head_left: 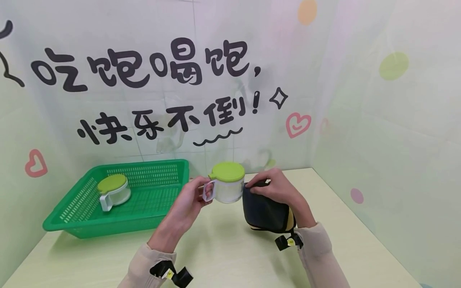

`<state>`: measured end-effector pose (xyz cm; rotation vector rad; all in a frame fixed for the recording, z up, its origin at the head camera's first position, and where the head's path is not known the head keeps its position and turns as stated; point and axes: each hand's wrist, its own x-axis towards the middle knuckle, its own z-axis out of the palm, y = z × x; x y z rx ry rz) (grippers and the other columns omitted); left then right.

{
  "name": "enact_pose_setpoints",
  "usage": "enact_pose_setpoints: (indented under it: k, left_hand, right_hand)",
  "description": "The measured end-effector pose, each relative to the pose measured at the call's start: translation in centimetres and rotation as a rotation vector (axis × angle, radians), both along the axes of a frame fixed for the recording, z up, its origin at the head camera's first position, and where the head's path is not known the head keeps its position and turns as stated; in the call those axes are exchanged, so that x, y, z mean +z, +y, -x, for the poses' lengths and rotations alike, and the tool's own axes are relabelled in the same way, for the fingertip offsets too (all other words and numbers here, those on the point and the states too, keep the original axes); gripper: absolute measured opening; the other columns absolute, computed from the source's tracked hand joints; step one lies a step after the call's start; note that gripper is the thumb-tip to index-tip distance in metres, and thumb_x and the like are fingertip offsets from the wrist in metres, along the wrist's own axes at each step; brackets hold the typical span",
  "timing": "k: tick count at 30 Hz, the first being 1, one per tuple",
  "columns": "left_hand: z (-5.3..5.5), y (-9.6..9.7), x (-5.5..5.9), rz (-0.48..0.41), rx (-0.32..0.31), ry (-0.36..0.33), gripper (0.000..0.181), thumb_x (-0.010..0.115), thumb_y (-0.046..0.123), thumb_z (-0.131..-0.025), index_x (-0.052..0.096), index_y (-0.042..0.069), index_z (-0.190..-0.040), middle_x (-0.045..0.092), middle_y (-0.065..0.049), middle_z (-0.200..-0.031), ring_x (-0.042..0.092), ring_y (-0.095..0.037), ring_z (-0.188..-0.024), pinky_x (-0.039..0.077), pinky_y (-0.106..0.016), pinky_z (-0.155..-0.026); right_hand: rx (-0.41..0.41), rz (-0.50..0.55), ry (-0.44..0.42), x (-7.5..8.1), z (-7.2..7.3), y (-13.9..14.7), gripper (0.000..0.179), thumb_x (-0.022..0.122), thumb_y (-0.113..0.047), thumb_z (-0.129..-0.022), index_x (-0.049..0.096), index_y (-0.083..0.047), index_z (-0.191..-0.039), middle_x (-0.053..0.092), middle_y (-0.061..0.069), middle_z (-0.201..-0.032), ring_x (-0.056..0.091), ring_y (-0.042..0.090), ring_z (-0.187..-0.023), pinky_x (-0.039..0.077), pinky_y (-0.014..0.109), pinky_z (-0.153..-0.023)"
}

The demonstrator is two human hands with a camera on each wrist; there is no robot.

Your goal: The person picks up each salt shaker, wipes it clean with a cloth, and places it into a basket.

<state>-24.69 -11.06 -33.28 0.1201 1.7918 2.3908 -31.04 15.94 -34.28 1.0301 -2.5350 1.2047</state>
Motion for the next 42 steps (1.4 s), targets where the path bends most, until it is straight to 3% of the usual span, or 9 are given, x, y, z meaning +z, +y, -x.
enact_pose_setpoints:
  k: [12, 18, 26, 32, 38, 42]
  left_hand:
    - [0.0, 0.0, 0.1, 0.02, -0.007, 0.002, 0.029, 0.049, 0.02, -0.101, 0.05, 0.011, -0.074, 0.046, 0.002, -0.073, 0.043, -0.017, -0.075, 0.039, -0.033, -0.082]
    - [0.0, 0.1, 0.2, 0.043, -0.019, 0.006, 0.028, 0.049, 0.021, -0.101, 0.049, 0.012, -0.074, 0.046, 0.001, -0.076, 0.044, -0.019, -0.079, 0.039, -0.034, -0.084]
    - [0.0, 0.3, 0.2, 0.051, -0.039, -0.001, 0.028, 0.05, 0.02, -0.099, 0.049, 0.011, -0.072, 0.046, 0.001, -0.073, 0.043, -0.018, -0.076, 0.039, -0.034, -0.083]
    - [0.0, 0.3, 0.0, 0.043, -0.076, 0.005, 0.027, 0.05, 0.019, -0.098, 0.048, 0.011, -0.073, 0.043, 0.001, -0.071, 0.041, -0.016, -0.072, 0.038, -0.034, -0.082]
    - [0.0, 0.3, -0.2, 0.044, -0.102, 0.005, 0.027, 0.049, 0.019, -0.098, 0.047, 0.01, -0.073, 0.041, 0.001, -0.071, 0.04, -0.017, -0.072, 0.036, -0.035, -0.082]
    - [0.0, 0.2, -0.2, 0.033, -0.111, -0.002, 0.027, 0.048, 0.018, -0.098, 0.047, 0.01, -0.073, 0.04, 0.001, -0.071, 0.04, -0.017, -0.071, 0.036, -0.035, -0.08]
  right_hand:
    - [-0.014, 0.013, 0.013, -0.3, 0.2, -0.1, 0.016, 0.078, -0.006, -0.087, 0.084, -0.015, -0.099, 0.081, 0.002, -0.098, 0.071, 0.009, -0.09, 0.056, 0.023, -0.078]
    - [-0.084, 0.042, 0.029, -0.3, 0.0, -0.5, 0.014, 0.079, -0.01, -0.088, 0.083, -0.014, -0.1, 0.08, 0.002, -0.099, 0.072, 0.013, -0.091, 0.057, 0.026, -0.079]
    - [-0.176, 0.066, 0.05, -0.1, -0.2, -1.0, 0.029, 0.081, -0.014, -0.088, 0.077, -0.009, -0.116, 0.079, 0.006, -0.108, 0.071, 0.018, -0.093, 0.056, 0.03, -0.081]
    - [-0.154, 0.107, 0.038, -0.1, 0.1, -1.0, 0.027, 0.076, -0.011, -0.091, 0.076, -0.006, -0.118, 0.078, 0.01, -0.114, 0.071, 0.022, -0.1, 0.056, 0.031, -0.085]
    - [-0.091, 0.142, -0.078, 0.2, 0.0, -0.7, 0.034, 0.067, -0.007, -0.095, 0.07, -0.003, -0.128, 0.073, 0.015, -0.127, 0.069, 0.029, -0.113, 0.057, 0.043, -0.095]
    - [-0.036, 0.203, -0.179, 0.6, -0.2, -0.5, 0.039, 0.061, -0.003, -0.095, 0.066, -0.003, -0.134, 0.068, 0.017, -0.135, 0.066, 0.032, -0.12, 0.057, 0.034, -0.096]
